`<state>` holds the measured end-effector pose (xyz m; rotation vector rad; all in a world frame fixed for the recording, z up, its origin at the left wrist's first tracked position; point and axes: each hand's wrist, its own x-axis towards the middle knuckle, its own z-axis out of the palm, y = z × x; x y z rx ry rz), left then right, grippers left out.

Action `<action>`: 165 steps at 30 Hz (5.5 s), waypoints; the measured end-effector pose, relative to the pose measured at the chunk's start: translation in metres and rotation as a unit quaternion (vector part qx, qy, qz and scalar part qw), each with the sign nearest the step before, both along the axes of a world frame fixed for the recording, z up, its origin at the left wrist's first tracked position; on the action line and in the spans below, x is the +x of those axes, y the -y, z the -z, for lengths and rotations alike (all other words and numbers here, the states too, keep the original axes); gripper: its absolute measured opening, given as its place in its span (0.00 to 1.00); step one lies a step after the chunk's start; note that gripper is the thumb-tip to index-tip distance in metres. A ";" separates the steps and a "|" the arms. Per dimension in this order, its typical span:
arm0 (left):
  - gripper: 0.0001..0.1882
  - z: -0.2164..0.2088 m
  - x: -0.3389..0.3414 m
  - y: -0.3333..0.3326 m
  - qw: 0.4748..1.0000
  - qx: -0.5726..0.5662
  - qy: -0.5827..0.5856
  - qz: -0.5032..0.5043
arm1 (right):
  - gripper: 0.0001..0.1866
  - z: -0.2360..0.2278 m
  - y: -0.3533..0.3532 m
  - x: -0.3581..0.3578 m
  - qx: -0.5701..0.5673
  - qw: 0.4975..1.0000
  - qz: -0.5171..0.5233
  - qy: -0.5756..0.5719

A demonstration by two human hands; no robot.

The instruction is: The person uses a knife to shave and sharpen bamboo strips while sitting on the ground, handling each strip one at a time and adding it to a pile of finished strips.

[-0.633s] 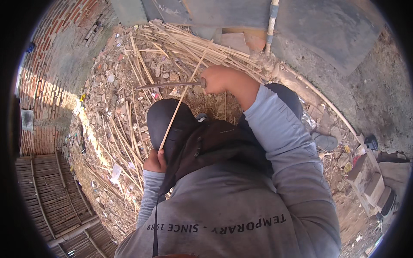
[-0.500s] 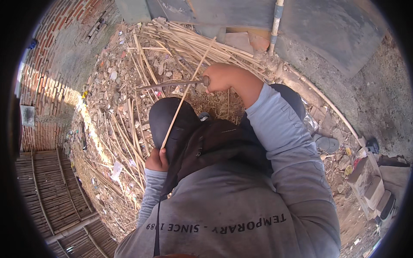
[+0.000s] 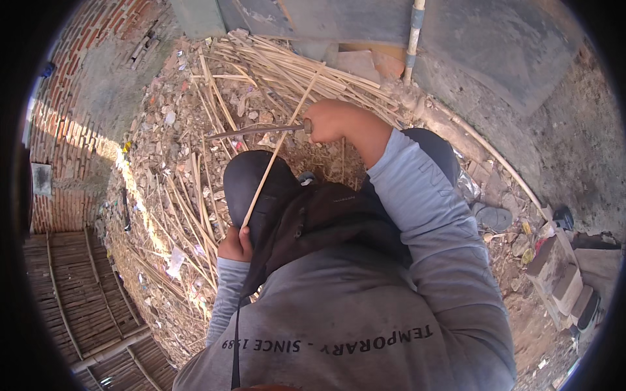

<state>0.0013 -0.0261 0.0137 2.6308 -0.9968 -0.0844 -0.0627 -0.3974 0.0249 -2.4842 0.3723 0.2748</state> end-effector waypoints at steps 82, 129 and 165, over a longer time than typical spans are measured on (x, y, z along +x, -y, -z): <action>0.18 0.012 0.005 -0.002 1.000 -0.002 0.019 0.002 | 0.16 0.006 -0.005 -0.005 -0.015 1.000 -0.008 0.022; 0.19 -0.004 0.001 0.003 0.998 0.057 0.004 -0.008 | 0.21 -0.005 -0.008 0.001 -0.004 1.000 -0.007 -0.016; 0.23 -0.024 -0.035 0.001 0.999 0.009 0.023 -0.043 | 0.20 -0.025 0.017 -0.047 -0.021 0.989 0.009 0.144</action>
